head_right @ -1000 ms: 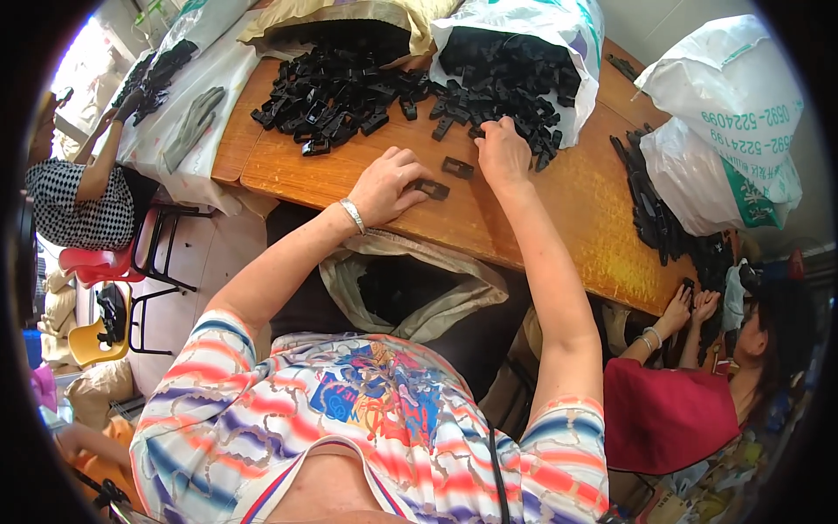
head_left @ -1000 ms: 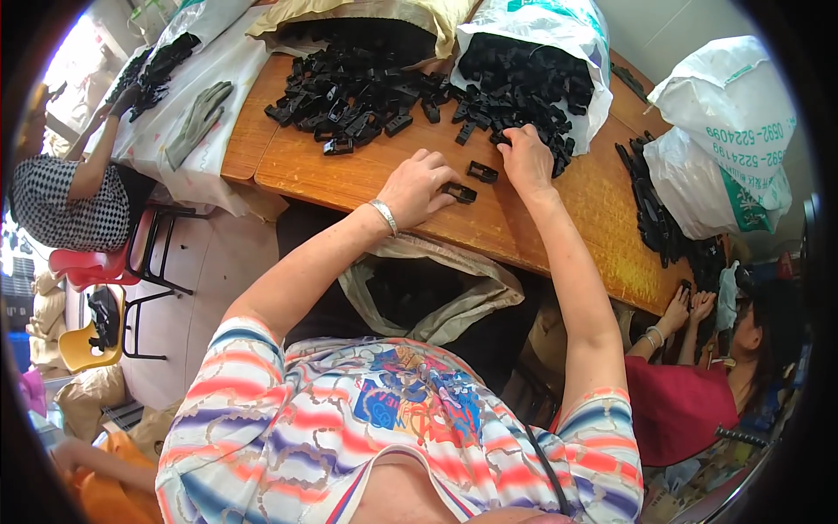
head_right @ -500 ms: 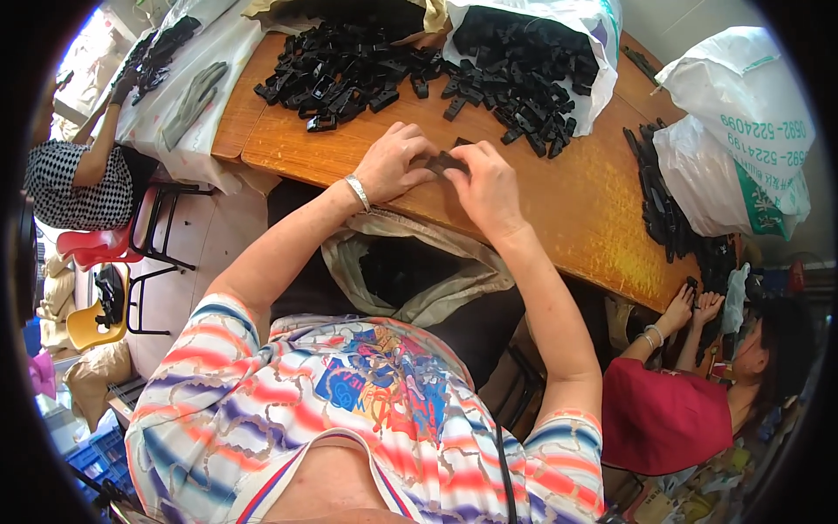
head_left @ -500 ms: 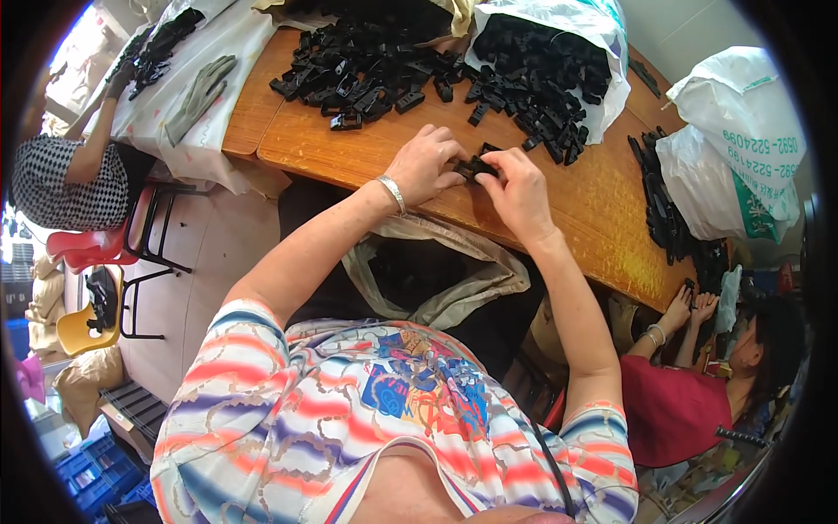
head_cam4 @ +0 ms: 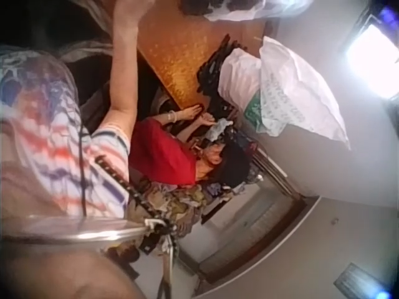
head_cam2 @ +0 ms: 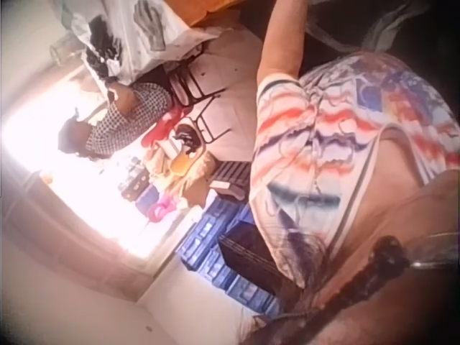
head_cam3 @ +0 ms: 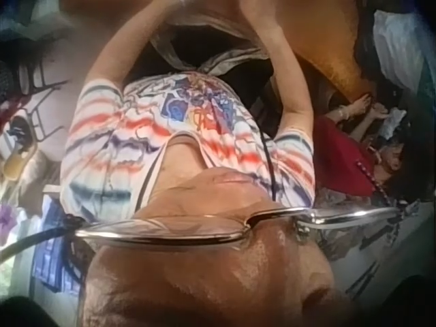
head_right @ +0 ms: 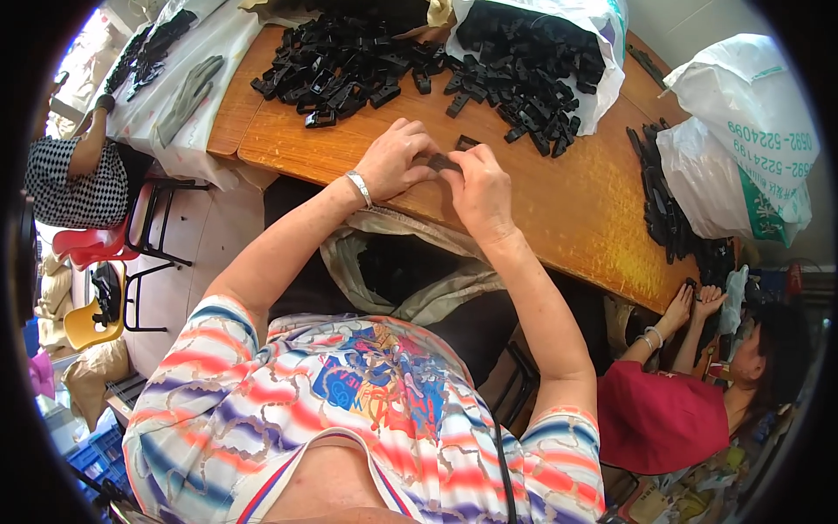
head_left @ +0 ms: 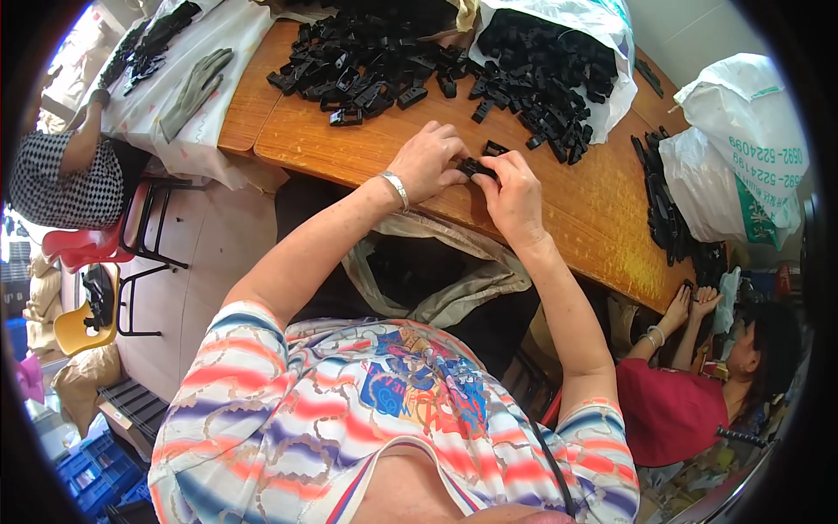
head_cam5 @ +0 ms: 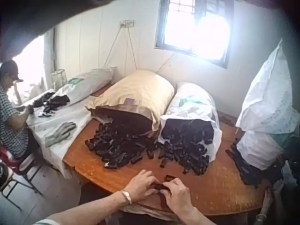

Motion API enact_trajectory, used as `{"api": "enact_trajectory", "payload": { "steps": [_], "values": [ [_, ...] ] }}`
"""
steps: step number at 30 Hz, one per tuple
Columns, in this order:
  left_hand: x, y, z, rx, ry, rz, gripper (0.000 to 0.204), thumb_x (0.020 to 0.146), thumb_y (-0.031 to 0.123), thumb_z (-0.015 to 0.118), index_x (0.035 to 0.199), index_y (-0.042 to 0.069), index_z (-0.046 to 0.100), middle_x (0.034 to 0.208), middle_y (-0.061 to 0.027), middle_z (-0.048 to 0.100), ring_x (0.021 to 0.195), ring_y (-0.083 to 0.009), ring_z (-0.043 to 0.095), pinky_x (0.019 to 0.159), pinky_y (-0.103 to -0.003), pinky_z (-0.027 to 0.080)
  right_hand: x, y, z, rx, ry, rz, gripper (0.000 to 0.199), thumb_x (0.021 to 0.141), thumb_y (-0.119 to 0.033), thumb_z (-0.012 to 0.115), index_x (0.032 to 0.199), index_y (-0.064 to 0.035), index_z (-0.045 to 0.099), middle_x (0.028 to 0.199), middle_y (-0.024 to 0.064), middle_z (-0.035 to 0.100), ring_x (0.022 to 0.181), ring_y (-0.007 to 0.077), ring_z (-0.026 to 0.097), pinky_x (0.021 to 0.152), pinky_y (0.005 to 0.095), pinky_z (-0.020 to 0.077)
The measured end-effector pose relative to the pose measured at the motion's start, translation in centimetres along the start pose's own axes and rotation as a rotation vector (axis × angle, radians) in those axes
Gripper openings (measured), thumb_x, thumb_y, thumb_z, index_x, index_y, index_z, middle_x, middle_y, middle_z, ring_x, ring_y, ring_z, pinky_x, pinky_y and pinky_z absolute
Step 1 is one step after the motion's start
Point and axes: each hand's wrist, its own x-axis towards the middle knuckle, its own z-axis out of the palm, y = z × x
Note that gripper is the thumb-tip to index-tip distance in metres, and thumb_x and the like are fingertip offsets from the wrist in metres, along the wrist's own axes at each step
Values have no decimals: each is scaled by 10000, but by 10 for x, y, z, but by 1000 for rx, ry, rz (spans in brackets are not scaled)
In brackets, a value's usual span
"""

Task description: Sorting and inspecting small black plastic buckles from bags on a workbench and placing them into a collection bag.

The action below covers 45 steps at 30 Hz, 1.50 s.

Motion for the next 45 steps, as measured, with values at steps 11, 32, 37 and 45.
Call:
{"api": "enact_trajectory", "payload": {
  "steps": [11,32,37,45],
  "values": [
    [3,-2,-2,21,-2,1,236,724,149,777,919,47,694,968,-95,620,971,-308,541,869,-395,479,-6,-3,4,-282,-62,-203,310,811,-64,670,1113,-1,638,972,129,581,923,308,607,732,383,543],
    [29,5,20,92,52,-88,258,764,175,761,979,50,691,1021,-121,599,1031,-332,543,888,-412,488,-27,7,-36,-36,56,-71,69,831,-83,668,892,-62,692,840,115,635,772,310,662,658,399,541],
    [16,2,19,26,80,14,238,763,157,764,947,57,651,963,-101,577,964,-322,533,837,-402,466,26,78,-40,-473,-56,-236,231,822,-12,607,1034,-59,687,1088,107,596,953,278,643,717,376,558],
    [12,6,18,28,59,-38,248,761,164,770,948,50,654,964,-96,587,975,-308,541,856,-395,470,53,91,-31,-758,-357,-117,144,804,-83,680,921,-16,632,1065,148,559,884,302,655,708,375,571]
  ]
}}
